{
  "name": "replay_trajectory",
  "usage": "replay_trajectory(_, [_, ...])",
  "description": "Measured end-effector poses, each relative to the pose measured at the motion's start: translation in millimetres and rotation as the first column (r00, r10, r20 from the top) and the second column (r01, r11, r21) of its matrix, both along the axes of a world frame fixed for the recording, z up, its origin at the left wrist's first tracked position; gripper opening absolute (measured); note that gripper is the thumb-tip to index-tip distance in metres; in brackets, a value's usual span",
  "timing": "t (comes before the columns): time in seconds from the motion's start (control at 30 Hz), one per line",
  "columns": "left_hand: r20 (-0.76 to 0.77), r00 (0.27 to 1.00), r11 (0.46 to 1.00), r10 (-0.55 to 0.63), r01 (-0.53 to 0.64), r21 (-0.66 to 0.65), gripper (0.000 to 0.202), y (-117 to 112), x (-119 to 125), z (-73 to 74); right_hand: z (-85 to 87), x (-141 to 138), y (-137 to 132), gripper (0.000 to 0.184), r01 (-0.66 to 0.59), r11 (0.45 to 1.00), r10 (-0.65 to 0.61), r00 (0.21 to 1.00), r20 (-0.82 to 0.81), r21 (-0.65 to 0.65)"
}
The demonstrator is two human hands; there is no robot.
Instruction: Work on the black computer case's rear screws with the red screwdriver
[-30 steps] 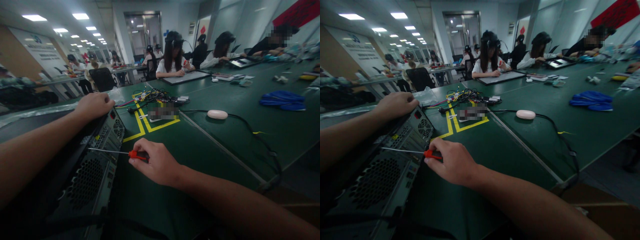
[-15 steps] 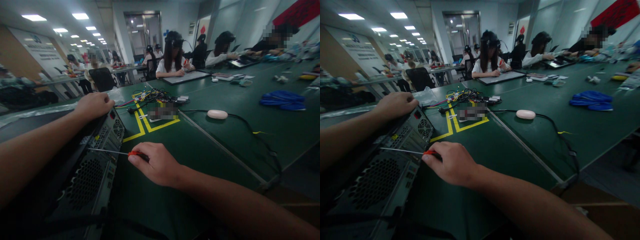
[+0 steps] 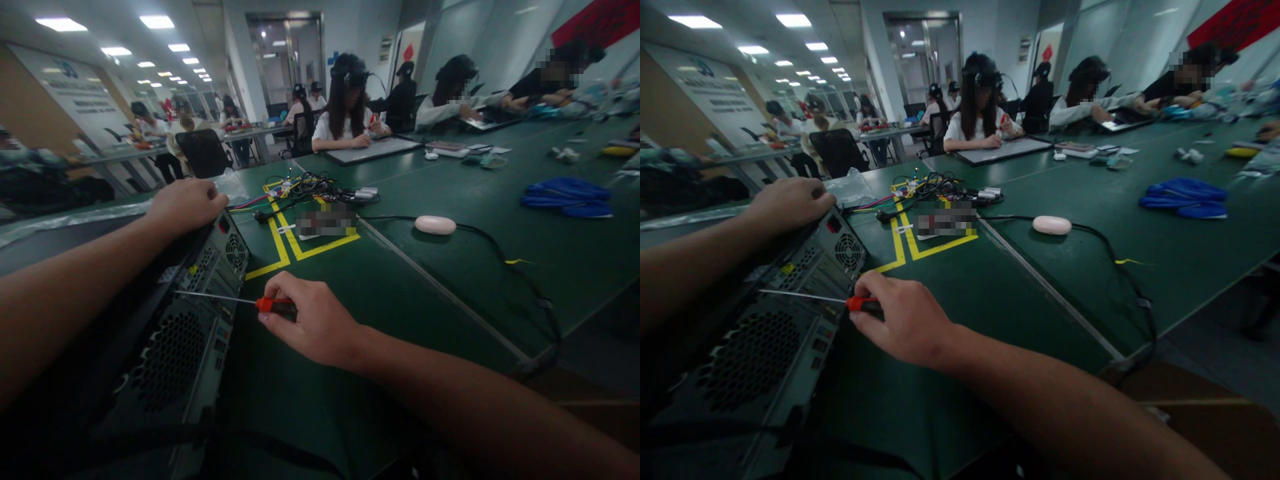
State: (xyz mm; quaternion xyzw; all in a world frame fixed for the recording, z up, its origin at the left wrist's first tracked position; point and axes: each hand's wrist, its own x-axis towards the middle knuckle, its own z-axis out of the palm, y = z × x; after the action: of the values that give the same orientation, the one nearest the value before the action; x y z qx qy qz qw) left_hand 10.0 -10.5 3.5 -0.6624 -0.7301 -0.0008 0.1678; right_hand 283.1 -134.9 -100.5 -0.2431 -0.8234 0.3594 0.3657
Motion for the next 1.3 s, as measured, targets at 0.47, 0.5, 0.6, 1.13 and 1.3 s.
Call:
replay_trajectory(0.47, [0.002,1.0,1.0,0.017,-0.017,0.006,0.063,-1.5,0.8,0.0,-0.8,-0.6,0.3,0.014,-0.007,1.0,0.007,1.0,-0.008,0.002])
replay_trajectory(0.5, [0.007,1.0,1.0,0.021,-0.021,0.005,0.063,-1.9,1.2,0.2,-0.9,-0.7,0.1,0.014,-0.009,1.0,0.009,1.0,-0.009,-0.002])
replay_trajectory(0.6, [0.011,0.999,1.0,0.03,-0.03,0.001,0.062,-3.4,3.3,1.0,-0.9,-0.6,0.0,0.014,-0.016,1.0,0.016,1.0,-0.011,0.0])
replay_trajectory(1.13, [-0.019,0.999,0.999,0.033,-0.034,-0.021,0.061,-1.4,1.4,2.0,-0.5,-1.2,0.1,0.014,-0.004,1.0,0.004,1.0,-0.002,-0.008])
replay_trajectory(1.3, [-0.013,1.0,1.0,0.025,-0.025,-0.019,0.06,-0.8,0.5,1.4,-0.1,-0.6,0.8,0.014,-0.008,1.0,0.008,1.0,-0.02,-0.007])
